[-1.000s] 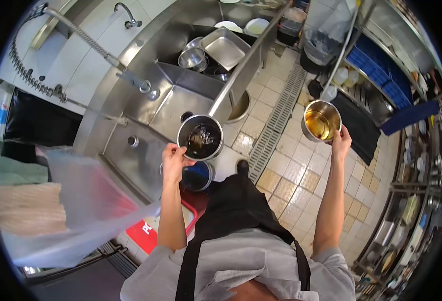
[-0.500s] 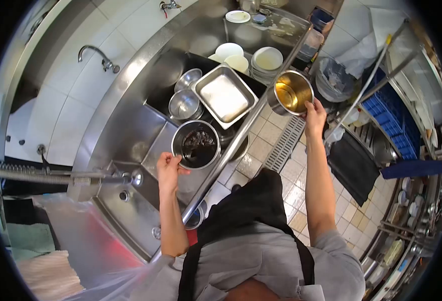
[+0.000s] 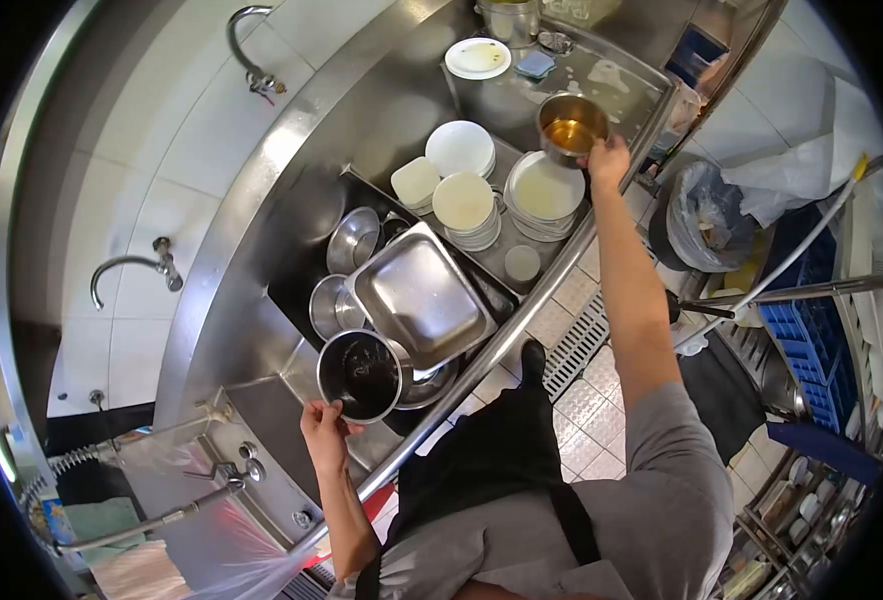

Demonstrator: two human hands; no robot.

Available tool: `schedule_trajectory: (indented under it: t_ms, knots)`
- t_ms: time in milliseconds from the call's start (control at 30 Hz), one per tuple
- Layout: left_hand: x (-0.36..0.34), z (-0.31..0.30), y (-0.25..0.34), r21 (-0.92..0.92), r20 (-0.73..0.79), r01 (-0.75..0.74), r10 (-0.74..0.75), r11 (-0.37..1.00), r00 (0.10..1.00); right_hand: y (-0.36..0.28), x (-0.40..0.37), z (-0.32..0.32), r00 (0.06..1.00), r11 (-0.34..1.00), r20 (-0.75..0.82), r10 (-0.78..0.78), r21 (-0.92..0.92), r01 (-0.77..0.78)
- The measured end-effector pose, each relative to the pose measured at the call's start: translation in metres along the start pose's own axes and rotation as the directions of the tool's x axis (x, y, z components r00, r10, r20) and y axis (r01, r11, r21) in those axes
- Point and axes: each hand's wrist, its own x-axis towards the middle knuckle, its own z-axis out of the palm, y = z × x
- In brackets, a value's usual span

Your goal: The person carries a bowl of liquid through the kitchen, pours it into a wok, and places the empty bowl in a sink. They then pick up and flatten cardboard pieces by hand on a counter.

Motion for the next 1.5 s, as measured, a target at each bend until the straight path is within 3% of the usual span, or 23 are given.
schedule_trajectory:
  t_ms: [67, 167, 267, 300, 400, 467, 567, 600, 667, 733, 800, 867, 967, 1000, 1067, 1133, 1200, 1267, 1333, 1367, 1400, 1433, 1500]
  knots:
    - [0.004, 0.019, 0.002, 0.01, 0.007, -0.011, 0.011, 1.0, 1.0, -0.006, 0.042, 0.001, 0.988, 0.967, -0.073, 0.139, 0.224, -0.119]
    - [0.009, 0.039, 0.002, 0.044, 0.026, -0.007, 0.006, 0.999, 1.0, 0.001, 0.058, 0.0, 0.948, 0.794, 0.245, 0.203, 0.525, -0.306]
    - [0.016, 0.064, -0.001, 0.043, 0.089, -0.008, 0.004, 0.999, 0.996, 0.016, 0.004, -0.02, 0.859, 0.846, 0.5, 0.111, 0.406, -0.346]
    - [0.017, 0.072, -0.002, 0.048, 0.11, -0.012, 0.007, 0.999, 0.994, 0.0, -0.043, -0.031, 0.876, 0.784, 0.461, 0.139, 0.49, -0.382]
    - [0.027, 0.091, -0.008, 0.016, 0.223, -0.036, 0.031, 0.999, 0.974, 0.01, -0.162, -0.096, 0.832, 0.904, 0.546, 0.104, 0.297, -0.308]
    - [0.035, 0.109, -0.014, -0.013, 0.331, -0.06, 0.06, 0.998, 0.942, 0.022, -0.249, -0.138, 0.864, 0.831, 0.386, 0.325, 0.32, -0.455]
    - [0.042, 0.137, -0.017, 0.028, 0.51, -0.101, 0.073, 0.994, 0.857, 0.024, -0.349, -0.225, 0.872, 0.916, 0.314, 0.374, 0.022, -0.401]
    - [0.038, 0.149, -0.016, 0.038, 0.561, -0.118, 0.076, 0.992, 0.824, 0.031, -0.378, -0.258, 0.844, 0.88, 0.313, 0.436, 0.048, -0.472]
    - [0.029, 0.172, -0.016, 0.051, 0.642, -0.155, 0.086, 0.987, 0.762, 0.01, -0.428, -0.319, 0.829, 0.851, 0.224, 0.512, -0.262, -0.454]
    - [0.017, 0.193, -0.016, 0.09, 0.716, -0.196, 0.073, 0.976, 0.694, 0.033, -0.478, -0.383, 0.908, 0.795, 0.169, 0.384, -0.56, -0.232]
    - [-0.009, 0.216, -0.016, 0.125, 0.763, -0.228, 0.053, 0.966, 0.644, 0.075, -0.533, -0.441, 0.86, 0.747, -0.022, 0.509, -0.486, -0.455]
    - [-0.035, 0.237, -0.027, 0.161, 0.807, -0.28, 0.037, 0.946, 0.589, 0.132, -0.604, -0.485, 0.708, 0.733, -0.35, 0.614, -0.081, -0.675]
    - [-0.075, 0.265, -0.06, 0.146, 0.876, -0.277, 0.006, 0.95, 0.483, 0.253, -0.764, -0.529, 0.248, 0.559, -0.612, 0.751, 0.389, -0.732]
    - [-0.095, 0.276, -0.068, 0.145, 0.892, -0.274, -0.006, 0.951, 0.452, 0.248, -0.811, -0.53, 0.072, 0.428, -0.567, 0.821, 0.526, -0.735]
    - [-0.136, 0.295, -0.085, 0.175, 0.919, -0.297, -0.047, 0.939, 0.392, 0.318, -0.942, -0.515, -0.025, 0.247, -0.542, 0.84, 0.424, -0.871]
    - [-0.175, 0.318, -0.115, 0.198, 0.933, -0.321, -0.078, 0.926, 0.351, 0.24, -0.981, -0.508, 0.076, 0.091, -0.353, 0.932, 0.024, -0.996]
    - [-0.229, 0.342, -0.144, 0.205, 0.945, -0.314, -0.103, 0.927, 0.311, 0.245, -1.036, -0.484, -0.194, -0.038, -0.265, 0.945, 0.499, -0.866]
    - [-0.286, 0.362, -0.166, 0.215, 0.958, -0.352, -0.127, 0.911, 0.257, 0.273, -1.083, -0.478, -0.297, -0.168, -0.019, 0.955, 0.79, -0.589]
    - [-0.359, 0.387, -0.19, 0.214, 0.962, -0.348, -0.135, 0.913, 0.238, 0.277, -1.095, -0.513, -0.262, -0.124, -0.043, 0.964, 0.801, -0.586]
    - [-0.383, 0.402, -0.206, 0.205, 0.97, -0.353, -0.141, 0.913, 0.198, 0.279, -1.097, -0.553, 0.087, 0.129, -0.157, 0.984, 0.281, -0.951]
    - [-0.406, 0.415, -0.22, 0.196, 0.976, -0.357, -0.145, 0.913, 0.163, 0.266, -1.087, -0.602, 0.424, 0.385, -0.037, 0.905, -0.352, -0.853]
    - [-0.434, 0.43, -0.233, 0.212, 0.974, -0.394, -0.158, 0.894, 0.164, 0.284, -1.087, -0.639, 0.409, 0.387, -0.207, 0.889, -0.142, -0.911]
    - [-0.489, 0.456, -0.258, 0.195, 0.98, -0.4, -0.158, 0.896, 0.125, 0.328, -1.072, -0.716, 0.022, 0.268, -0.447, 0.894, 0.496, -0.826]
